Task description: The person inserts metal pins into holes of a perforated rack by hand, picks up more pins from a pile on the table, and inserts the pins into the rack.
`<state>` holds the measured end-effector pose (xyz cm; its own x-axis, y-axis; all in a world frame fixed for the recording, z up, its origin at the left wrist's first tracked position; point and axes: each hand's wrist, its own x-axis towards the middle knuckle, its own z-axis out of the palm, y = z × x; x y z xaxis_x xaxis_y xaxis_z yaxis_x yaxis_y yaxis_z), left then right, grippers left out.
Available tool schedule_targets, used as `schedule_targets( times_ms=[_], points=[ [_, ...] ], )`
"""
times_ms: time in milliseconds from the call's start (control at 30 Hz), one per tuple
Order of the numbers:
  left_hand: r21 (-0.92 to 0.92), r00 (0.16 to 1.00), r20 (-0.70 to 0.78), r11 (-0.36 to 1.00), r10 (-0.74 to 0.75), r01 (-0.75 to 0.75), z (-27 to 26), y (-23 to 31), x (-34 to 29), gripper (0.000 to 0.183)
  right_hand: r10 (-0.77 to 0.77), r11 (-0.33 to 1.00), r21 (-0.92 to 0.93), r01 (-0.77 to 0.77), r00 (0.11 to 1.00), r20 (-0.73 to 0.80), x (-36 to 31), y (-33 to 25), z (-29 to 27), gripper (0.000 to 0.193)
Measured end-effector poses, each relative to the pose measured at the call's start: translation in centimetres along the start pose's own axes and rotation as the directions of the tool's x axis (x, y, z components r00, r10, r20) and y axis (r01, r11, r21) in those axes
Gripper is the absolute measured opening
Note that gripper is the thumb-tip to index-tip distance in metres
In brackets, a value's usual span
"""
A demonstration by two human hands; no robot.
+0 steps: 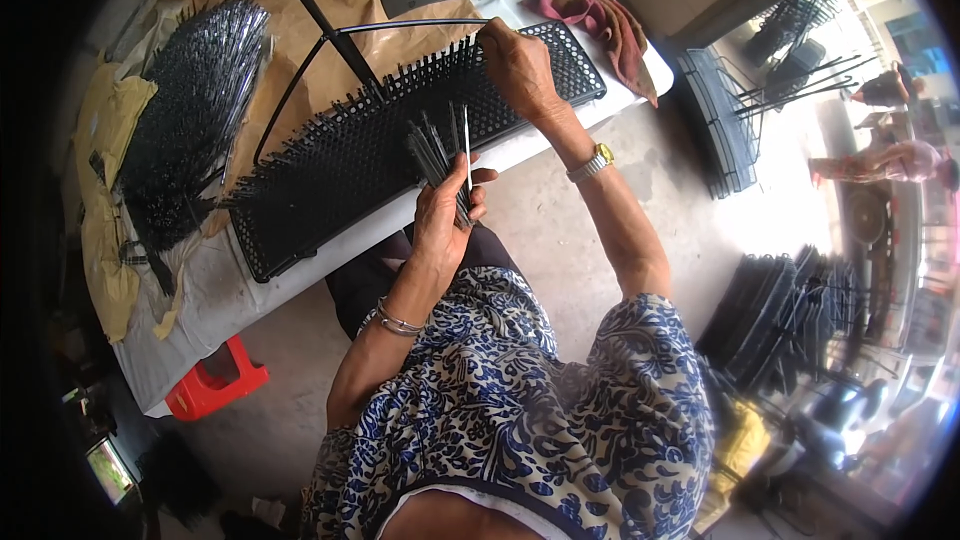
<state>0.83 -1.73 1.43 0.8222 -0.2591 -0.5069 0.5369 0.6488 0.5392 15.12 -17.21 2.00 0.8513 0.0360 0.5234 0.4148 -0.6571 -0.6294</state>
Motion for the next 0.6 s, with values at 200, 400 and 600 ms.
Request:
schedule_targets(
  times_ms=[200, 400, 600],
  points=[
    [0.009, 0.999, -0.027, 1.000, 0.023, -0.022, -0.4, 0.4, -0.1, 0.027, 0.238, 0.939, -0.296, -0.173, 0.951, 0.198, -1.6, -4.0, -2.8, 0.019],
    [0.063, 0.997, 0.007, 0.995, 0.073, -0.073, 0.1, 0.1, -0.1, 0.024, 0.278, 0.823, 0.259, -0.507, 0.755, 0.594, -3.3, -6.4, -4.4, 0.026],
    [0.126, 0.996, -0.025, 0.989, 0.081, -0.077, 0.2, 0.1, 0.3, 0.027, 0.254, 0.762, 0.411, -0.501, 0.814, 0.522, -3.4, -5.7, -4.3, 0.019]
  ],
)
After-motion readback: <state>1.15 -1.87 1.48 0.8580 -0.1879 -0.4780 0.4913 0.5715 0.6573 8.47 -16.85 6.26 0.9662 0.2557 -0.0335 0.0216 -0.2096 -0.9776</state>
